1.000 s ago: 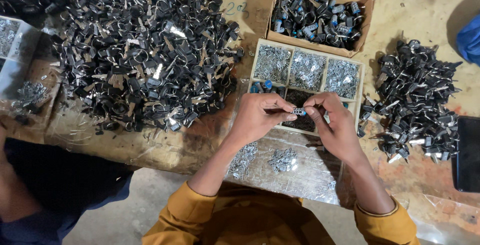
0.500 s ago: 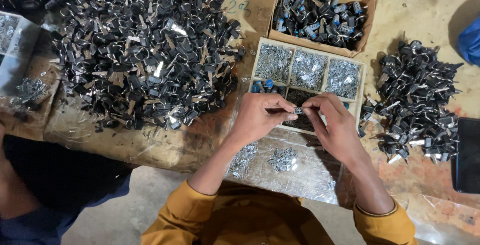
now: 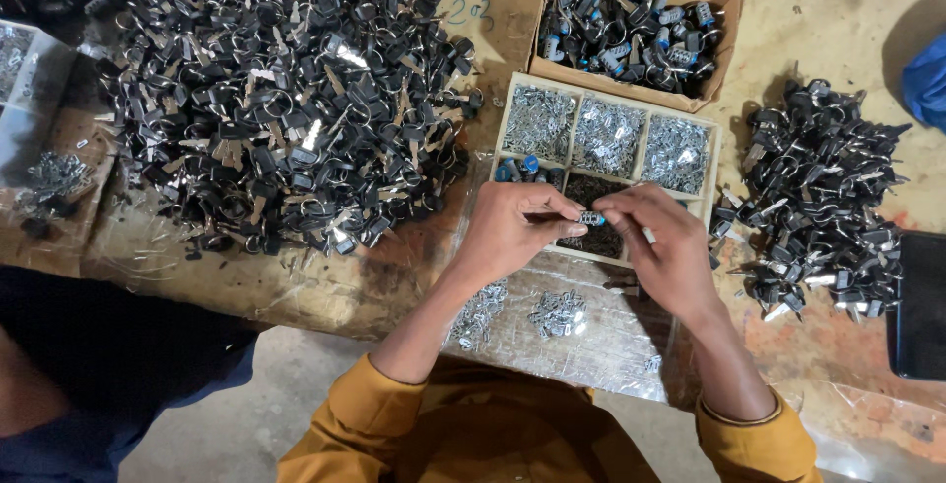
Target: The person sits at a workbench covered with piles of padlocks and keys and assembles padlock cylinders by hand. They pick small blue pin and spring components from a compartment tray, insert them into a cylinder body held in their hands, and place finished cylinders into a cardboard box, repeating the cycle.
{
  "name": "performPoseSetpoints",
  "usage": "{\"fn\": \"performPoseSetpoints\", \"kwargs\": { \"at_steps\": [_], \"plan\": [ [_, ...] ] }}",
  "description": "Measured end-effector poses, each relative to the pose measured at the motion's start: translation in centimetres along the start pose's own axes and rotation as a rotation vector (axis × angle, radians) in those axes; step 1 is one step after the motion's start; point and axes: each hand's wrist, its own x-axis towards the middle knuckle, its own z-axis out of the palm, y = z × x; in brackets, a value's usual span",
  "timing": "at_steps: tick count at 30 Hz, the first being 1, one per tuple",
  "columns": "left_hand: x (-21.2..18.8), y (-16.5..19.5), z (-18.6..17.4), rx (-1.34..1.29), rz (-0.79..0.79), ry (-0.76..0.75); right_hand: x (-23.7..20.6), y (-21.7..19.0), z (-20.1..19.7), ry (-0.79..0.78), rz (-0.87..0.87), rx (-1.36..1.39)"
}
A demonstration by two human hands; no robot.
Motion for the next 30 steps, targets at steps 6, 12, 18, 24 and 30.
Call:
{"fn": "performPoseSetpoints", "kwargs": {
  "at_steps": [6, 12, 18, 24, 30],
  "plan": [
    [0.2, -0.1, 0.0, -0.004, 0.008, 0.014, 0.6, 0.0, -1.2, 0.007, -0.166, -0.158],
    [-0.6, 0.6, -0.7, -0.157, 0.003, 0.016, -2.6, -1.6, -5.2, -0.090, -0.065, -0.284],
    [-2.4, 2.6, -0.9, -0.206, 0.022, 0.022, -8.9, -3.2, -4.4, -0.211, 0.011, -0.650],
    [-6.3, 5.6, 0.8, -0.122, 0.098, 0.004, -15.8, -2.8, -4.3, -0.027, 0.232, -0.356],
    [-13.3, 6.5, 2.3, -0.024, 0.062, 0.017, -21.4, -0.8, -4.9, 0.298, 0.100, -0.467]
  ]
}}
